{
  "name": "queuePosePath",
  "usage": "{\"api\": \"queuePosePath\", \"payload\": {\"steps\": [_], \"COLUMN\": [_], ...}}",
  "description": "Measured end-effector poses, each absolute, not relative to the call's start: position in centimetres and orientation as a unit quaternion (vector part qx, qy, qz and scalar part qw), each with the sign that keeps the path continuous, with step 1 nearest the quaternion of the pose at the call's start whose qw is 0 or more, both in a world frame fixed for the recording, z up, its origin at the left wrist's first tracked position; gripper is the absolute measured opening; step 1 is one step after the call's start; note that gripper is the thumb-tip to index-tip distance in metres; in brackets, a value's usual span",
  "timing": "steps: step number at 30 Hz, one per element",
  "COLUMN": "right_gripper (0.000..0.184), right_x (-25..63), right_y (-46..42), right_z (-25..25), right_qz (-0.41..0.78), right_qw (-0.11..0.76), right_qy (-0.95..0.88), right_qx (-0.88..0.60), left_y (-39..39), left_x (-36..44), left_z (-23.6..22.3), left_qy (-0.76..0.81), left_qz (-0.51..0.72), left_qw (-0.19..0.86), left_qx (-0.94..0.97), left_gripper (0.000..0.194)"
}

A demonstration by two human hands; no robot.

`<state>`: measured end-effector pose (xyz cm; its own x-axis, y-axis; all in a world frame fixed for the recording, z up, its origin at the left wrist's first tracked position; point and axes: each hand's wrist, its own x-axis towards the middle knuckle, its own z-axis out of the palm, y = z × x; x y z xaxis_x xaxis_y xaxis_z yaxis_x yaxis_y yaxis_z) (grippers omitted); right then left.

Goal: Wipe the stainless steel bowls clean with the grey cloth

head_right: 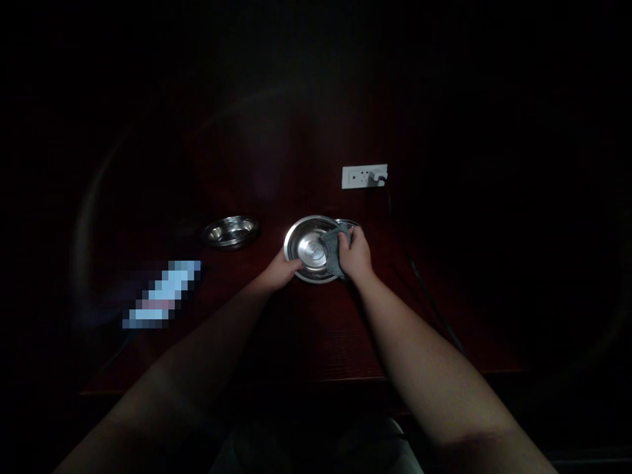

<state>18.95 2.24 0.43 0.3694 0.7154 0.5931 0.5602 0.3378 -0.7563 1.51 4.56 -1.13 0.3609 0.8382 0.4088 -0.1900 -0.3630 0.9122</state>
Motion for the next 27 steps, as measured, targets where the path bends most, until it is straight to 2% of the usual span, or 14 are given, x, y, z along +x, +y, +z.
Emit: {"api": "queuePosePath", "payload": {"steps": [10, 19, 24, 27], "right_gripper": [0.023, 0.028, 0.03, 0.024], "right_x": [19.6, 19.1, 18.4, 18.3], "right_y": [3.4, 3.6, 3.1, 3.0], "right_z": [-0.3, -0.5, -0.3, -0.1], "right_qz": [0.146, 0.236, 0.294, 0.339], "right_qw": [0.639, 0.686, 0.666, 0.665], "right_qy": [-0.537, -0.461, -0.463, -0.461], "right_qx": [-0.531, -0.511, -0.505, -0.48], "left_y": [3.9, 1.9, 2.5, 3.3], "left_x": [1.3, 2.2, 2.4, 2.2], "left_z": [-1.0, -1.0, -1.3, -1.8], "left_qy": [0.239, 0.188, 0.242, 0.277], "left_qz": [0.491, 0.557, 0.583, 0.603], "left_qw": [0.497, 0.449, 0.429, 0.402], "left_qx": [0.674, 0.673, 0.646, 0.631], "left_gripper": [0.057, 0.079, 0.069, 0.064]}}
